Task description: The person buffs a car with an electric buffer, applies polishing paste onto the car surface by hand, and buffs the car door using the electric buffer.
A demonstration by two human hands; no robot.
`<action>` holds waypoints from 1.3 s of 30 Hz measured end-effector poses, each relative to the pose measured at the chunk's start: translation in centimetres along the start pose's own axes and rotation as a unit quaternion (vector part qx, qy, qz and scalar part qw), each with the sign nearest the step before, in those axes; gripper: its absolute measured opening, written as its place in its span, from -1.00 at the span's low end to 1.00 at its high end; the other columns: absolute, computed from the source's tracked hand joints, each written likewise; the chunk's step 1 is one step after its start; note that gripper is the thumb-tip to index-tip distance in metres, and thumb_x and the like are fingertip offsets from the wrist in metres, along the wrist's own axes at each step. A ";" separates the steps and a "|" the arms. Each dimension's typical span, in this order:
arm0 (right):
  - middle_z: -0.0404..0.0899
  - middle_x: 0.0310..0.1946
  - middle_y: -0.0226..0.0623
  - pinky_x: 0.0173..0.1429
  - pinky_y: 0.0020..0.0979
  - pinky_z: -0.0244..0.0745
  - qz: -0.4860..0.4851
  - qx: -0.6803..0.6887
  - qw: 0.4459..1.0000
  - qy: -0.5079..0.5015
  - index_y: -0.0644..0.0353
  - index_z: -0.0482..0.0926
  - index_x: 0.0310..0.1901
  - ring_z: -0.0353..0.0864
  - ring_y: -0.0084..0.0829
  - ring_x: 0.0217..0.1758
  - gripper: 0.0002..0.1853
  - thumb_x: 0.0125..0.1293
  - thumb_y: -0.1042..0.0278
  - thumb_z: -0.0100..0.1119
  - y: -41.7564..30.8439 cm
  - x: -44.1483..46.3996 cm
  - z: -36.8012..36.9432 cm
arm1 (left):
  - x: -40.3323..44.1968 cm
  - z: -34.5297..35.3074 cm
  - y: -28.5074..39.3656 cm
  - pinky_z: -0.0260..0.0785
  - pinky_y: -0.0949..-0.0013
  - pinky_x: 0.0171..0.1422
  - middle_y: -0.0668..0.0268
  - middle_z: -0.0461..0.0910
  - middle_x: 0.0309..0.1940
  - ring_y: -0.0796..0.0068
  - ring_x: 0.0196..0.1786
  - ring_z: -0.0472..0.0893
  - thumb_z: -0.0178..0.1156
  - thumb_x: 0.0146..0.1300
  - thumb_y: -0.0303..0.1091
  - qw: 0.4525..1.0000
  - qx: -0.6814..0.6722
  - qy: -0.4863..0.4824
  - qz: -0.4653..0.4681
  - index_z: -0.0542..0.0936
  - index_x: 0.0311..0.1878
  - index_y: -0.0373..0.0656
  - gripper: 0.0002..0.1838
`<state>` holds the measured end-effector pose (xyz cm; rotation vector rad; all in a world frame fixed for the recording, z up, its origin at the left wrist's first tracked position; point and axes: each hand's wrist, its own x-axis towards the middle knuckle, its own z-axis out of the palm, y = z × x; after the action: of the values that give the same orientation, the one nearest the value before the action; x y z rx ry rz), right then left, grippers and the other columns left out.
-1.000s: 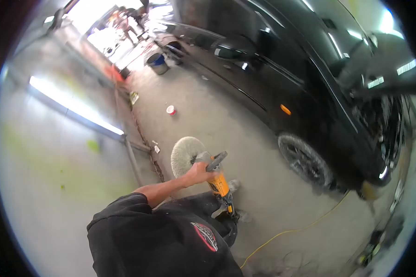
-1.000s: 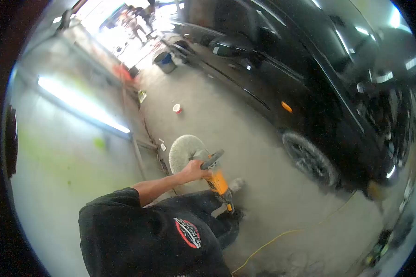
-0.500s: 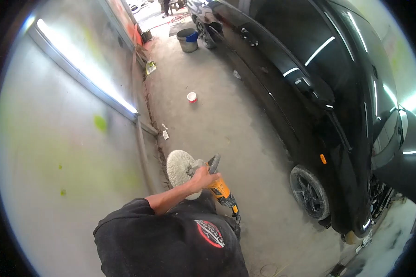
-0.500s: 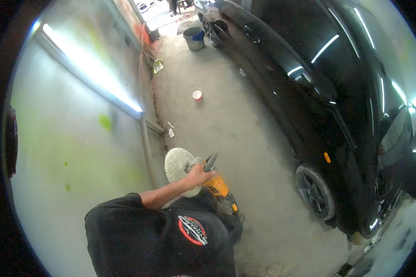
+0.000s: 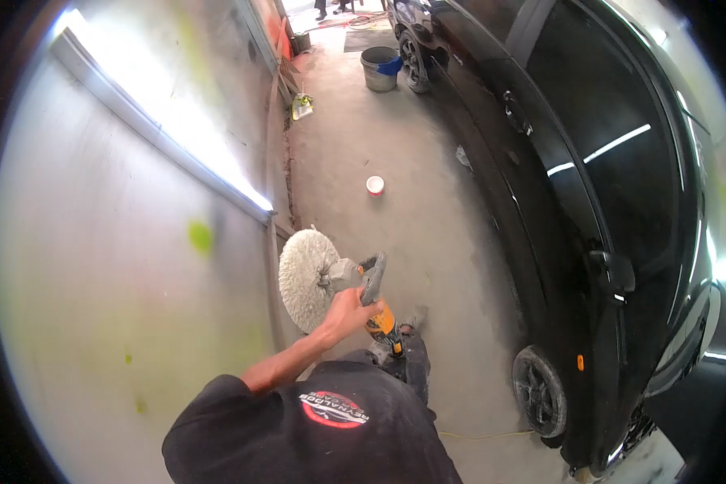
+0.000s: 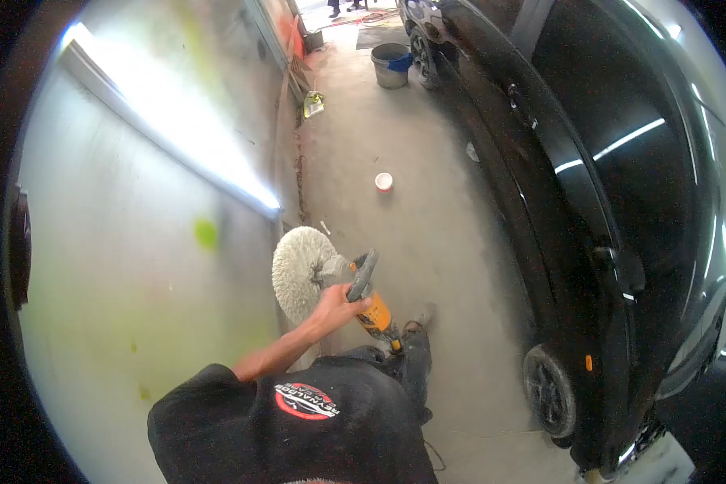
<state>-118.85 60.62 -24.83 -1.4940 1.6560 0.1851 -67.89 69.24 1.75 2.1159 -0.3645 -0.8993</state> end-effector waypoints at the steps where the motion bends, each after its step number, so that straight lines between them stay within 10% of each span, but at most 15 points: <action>1: 0.54 -0.51 -0.21 0.04 -0.06 0.40 0.003 -0.007 1.000 0.003 0.18 0.62 -0.43 0.55 -0.11 -0.36 -0.78 0.30 0.24 0.20 -0.1 0.6 -0.5 | 0.8 -1.1 0.5 0.48 0.25 -0.04 0.13 0.70 -0.35 0.37 -0.22 0.68 0.33 0.21 -0.18 1.000 -0.015 0.019 0.013 0.67 -0.10 -0.31 -0.64; 6: 0.51 -0.52 -0.20 0.08 -0.05 0.38 -0.077 -0.064 0.994 0.043 0.20 0.61 -0.42 0.52 -0.10 -0.36 -0.78 0.32 0.26 0.19 -1.0 6.9 -4.2 | 6.1 -7.3 3.8 0.47 0.30 -0.06 0.19 0.70 -0.35 0.47 -0.21 0.66 0.34 0.20 -0.20 0.992 -0.103 0.069 -0.023 0.66 -0.09 -0.33 -0.63; 9: 0.53 -0.36 -0.12 0.05 -0.07 0.40 -0.407 -0.175 0.885 0.145 0.28 0.60 -0.30 0.52 -0.13 -0.32 -0.78 0.32 0.26 0.22 -7.6 18.7 -4.5 | 9.3 -10.6 7.9 0.44 0.37 -0.11 0.32 0.66 -0.37 0.59 -0.25 0.58 0.35 0.21 -0.26 0.983 -0.133 0.106 -0.063 0.66 -0.11 -0.33 -0.68; 11: 0.61 -0.01 -0.01 0.19 -0.15 0.44 0.030 0.078 0.993 0.082 0.34 0.55 0.12 0.60 -0.10 0.03 -0.57 0.34 0.19 0.22 -25.2 22.9 -2.3 | 11.7 -12.9 9.4 0.41 0.42 -0.16 0.40 0.62 -0.39 0.65 -0.28 0.53 0.35 0.22 -0.29 0.972 -0.184 0.131 -0.063 0.66 -0.13 -0.33 -0.71; 12: 0.60 0.04 -0.07 0.17 -0.20 0.49 -0.113 -0.115 0.984 0.081 0.31 0.55 0.18 0.61 -0.08 0.06 -0.48 0.31 0.10 0.24 -33.7 22.1 -2.7 | 13.1 -14.1 9.6 0.36 0.44 -0.21 0.44 0.58 -0.41 0.67 -0.32 0.48 0.36 0.22 -0.28 0.970 -0.190 0.139 -0.057 0.66 -0.14 -0.32 -0.72; 17: 0.59 0.08 0.04 0.22 -0.16 0.50 -0.377 -0.158 0.913 0.011 0.25 0.54 0.23 0.62 -0.11 0.12 -0.41 0.26 0.05 0.31 -55.4 22.0 1.4 | 15.2 -14.2 8.2 0.26 0.48 -0.31 0.53 0.51 -0.44 0.72 -0.38 0.39 0.38 0.23 -0.27 0.952 -0.253 0.170 -0.019 0.66 -0.16 -0.30 -0.73; 27: 0.51 0.26 -0.26 0.43 -0.29 0.26 -0.200 0.035 0.855 -0.477 0.22 0.39 0.39 0.42 -0.40 0.32 -0.31 0.50 -0.21 0.00 -79.0 25.9 16.3 | 39.0 -27.3 16.1 0.39 0.41 -0.15 0.44 0.61 -0.41 0.68 -0.27 0.49 0.37 0.24 -0.26 0.982 -0.181 0.047 0.004 0.66 -0.13 -0.31 -0.71; 35: 0.46 0.32 -0.27 0.52 -0.29 0.13 -0.206 0.120 0.827 -0.509 0.26 0.34 0.42 0.34 -0.37 0.40 -0.03 0.34 -0.54 -0.07 -93.5 26.2 18.8 | 52.8 -38.5 24.4 0.35 0.46 -0.20 0.46 0.55 -0.45 0.71 -0.31 0.45 0.39 0.23 -0.34 0.985 -0.160 -0.050 0.052 0.63 -0.17 -0.30 -0.77; 39: 0.51 0.20 -0.33 0.29 -0.31 0.37 -0.229 0.133 0.826 -0.497 0.25 0.39 0.39 0.46 -0.45 0.21 0.13 0.13 -0.72 0.00 -102.7 30.3 16.3 | 61.8 -42.3 32.3 0.31 0.51 -0.27 0.50 0.51 -0.47 0.75 -0.35 0.41 0.41 0.23 -0.36 0.985 -0.149 -0.044 0.068 0.63 -0.20 -0.29 -0.79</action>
<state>-18.97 21.07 -11.35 -1.1927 0.4420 0.3696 6.97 39.89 15.21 1.7603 -0.3894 -0.9087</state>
